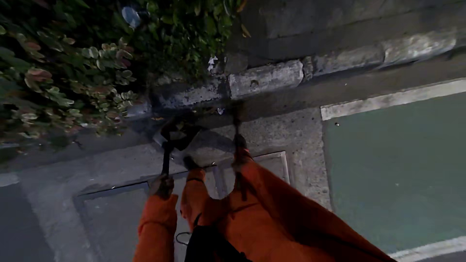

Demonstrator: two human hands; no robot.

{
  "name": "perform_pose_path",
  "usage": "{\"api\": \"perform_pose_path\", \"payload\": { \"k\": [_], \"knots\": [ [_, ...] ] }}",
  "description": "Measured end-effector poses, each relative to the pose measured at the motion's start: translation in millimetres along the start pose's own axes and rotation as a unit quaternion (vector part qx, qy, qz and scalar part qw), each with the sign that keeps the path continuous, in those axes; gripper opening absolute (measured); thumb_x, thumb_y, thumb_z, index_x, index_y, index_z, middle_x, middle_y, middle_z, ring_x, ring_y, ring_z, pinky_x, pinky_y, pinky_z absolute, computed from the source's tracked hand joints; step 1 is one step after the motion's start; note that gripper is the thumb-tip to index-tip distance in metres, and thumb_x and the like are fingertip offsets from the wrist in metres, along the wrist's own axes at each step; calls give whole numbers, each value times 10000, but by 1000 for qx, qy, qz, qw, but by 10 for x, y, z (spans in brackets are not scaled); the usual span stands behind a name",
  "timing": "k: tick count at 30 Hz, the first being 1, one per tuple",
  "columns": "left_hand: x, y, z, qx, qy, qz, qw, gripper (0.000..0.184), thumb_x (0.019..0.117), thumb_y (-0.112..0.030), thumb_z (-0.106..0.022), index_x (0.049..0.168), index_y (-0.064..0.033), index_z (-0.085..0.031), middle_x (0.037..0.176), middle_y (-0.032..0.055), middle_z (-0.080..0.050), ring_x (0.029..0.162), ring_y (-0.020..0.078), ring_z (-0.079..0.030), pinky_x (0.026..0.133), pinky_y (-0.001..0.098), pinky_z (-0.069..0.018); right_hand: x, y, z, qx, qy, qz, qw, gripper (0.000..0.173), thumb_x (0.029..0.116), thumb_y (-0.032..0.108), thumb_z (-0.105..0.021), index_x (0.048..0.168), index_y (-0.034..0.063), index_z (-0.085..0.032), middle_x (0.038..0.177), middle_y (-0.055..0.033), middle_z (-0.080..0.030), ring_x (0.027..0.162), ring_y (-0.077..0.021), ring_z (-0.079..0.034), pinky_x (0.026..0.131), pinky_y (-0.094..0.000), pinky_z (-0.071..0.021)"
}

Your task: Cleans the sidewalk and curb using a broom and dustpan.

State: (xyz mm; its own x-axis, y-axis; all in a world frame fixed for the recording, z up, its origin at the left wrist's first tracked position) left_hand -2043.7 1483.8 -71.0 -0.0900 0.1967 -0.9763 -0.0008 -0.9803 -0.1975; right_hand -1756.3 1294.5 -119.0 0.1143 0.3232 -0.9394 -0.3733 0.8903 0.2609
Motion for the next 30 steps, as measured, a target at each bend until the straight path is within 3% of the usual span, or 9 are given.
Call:
{"api": "perform_pose_path", "payload": {
  "k": [2, 7, 11, 15, 17, 19, 21, 24, 30],
  "knots": [
    [220, -268, -55, 37, -7, -7, 999, 206, 1086, -170, -332, 947, -88, -460, 556, -9, -451, 374, 51, -426, 343, 167, -367, -115, 476, -241, 43, 107, -65, 991, 678, 1041, 260, -542, 1601, 47, -225, 1447, -239, -525, 1271, -341, -584, 1065, -498, -474],
    [382, -907, 774, -3, 89, 25, 996, 210, 1071, -140, -349, 941, -53, -488, 571, 17, -488, 386, 62, -484, 340, 166, -415, -466, 377, -784, 100, 74, 42, 991, 616, 1000, 170, -630, 1564, 131, -385, 1386, -232, -589, 1212, -360, -620, 1036, -550, -490],
    [316, -1186, 1912, -12, 133, 42, 990, 221, 1086, -148, -336, 1060, -46, -530, 602, 12, -513, 388, 39, -487, 344, 153, -426, -1248, 705, -1345, 268, -47, -136, 953, 718, 963, 102, -647, 1597, 226, -336, 996, -177, -644, 631, -224, -582, 572, -416, -526],
    [140, -1333, 3030, 68, 154, 14, 986, 333, 1101, -172, -281, 1352, -125, -494, 646, -21, -522, 407, 4, -445, 356, 141, -384, -508, 1201, -1360, 342, -143, -191, 909, 595, 1019, 107, -545, 1566, 117, -311, 980, -161, -596, 670, -217, -579, 599, -394, -529],
    [3, -1399, 3549, 76, 148, 19, 986, 370, 1084, -173, -276, 1394, -180, -477, 659, -27, -526, 407, 2, -441, 351, 146, -383, 85, 1548, -1293, 327, -148, -187, 915, 538, 1030, 121, -553, 1529, 51, -363, 1150, -216, -615, 863, -273, -646, 754, -431, -565],
    [-122, -1468, 4038, 56, 149, 26, 987, 368, 1076, -215, -286, 1357, -221, -523, 684, -35, -571, 413, 0, -464, 358, 149, -411, 479, 2020, -1496, 247, -90, -166, 950, 589, 1020, 147, -576, 1542, 6, -342, 1390, -266, -553, 1190, -348, -614, 1003, -490, -510],
    [-177, -1585, 4451, -4, 154, 39, 987, 323, 1058, -218, -330, 1257, -186, -583, 757, -6, -630, 440, 15, -512, 379, 154, -452, 610, 2503, -1986, 142, -24, -124, 982, 680, 989, 212, -616, 1563, 14, -310, 1445, -269, -527, 1287, -389, -572, 1078, -546, -462],
    [13, -1796, 4918, -79, 139, 53, 986, 299, 1061, -210, -317, 1087, -92, -591, 746, 32, -640, 444, 50, -569, 380, 173, -495, 192, 2943, -2461, 122, 39, -85, 988, 649, 987, 136, -602, 1566, 69, -314, 1358, -257, -570, 1089, -387, -652, 921, -546, -535],
    [734, -2406, 5418, -3, 42, -23, 999, 274, 1095, -210, -292, 989, -85, -512, 632, 4, -537, 421, 41, -521, 365, 158, -455, -811, 2424, -3705, 295, 22, -121, 948, 735, 992, 141, -627, 1612, 326, -278, 991, -119, -676, 577, -175, -558, 534, -370, -502]
  ]
}}
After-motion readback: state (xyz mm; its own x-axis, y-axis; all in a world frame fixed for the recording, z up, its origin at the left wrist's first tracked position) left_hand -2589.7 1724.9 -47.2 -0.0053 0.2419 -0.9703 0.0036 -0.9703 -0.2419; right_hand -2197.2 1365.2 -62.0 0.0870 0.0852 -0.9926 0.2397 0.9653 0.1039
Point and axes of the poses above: each hand's wrist, its own x-axis towards the middle knuckle, its own z-axis out of the back of the hand, y = z × x, the point moved 2 cm from there along x, towards the middle knuckle
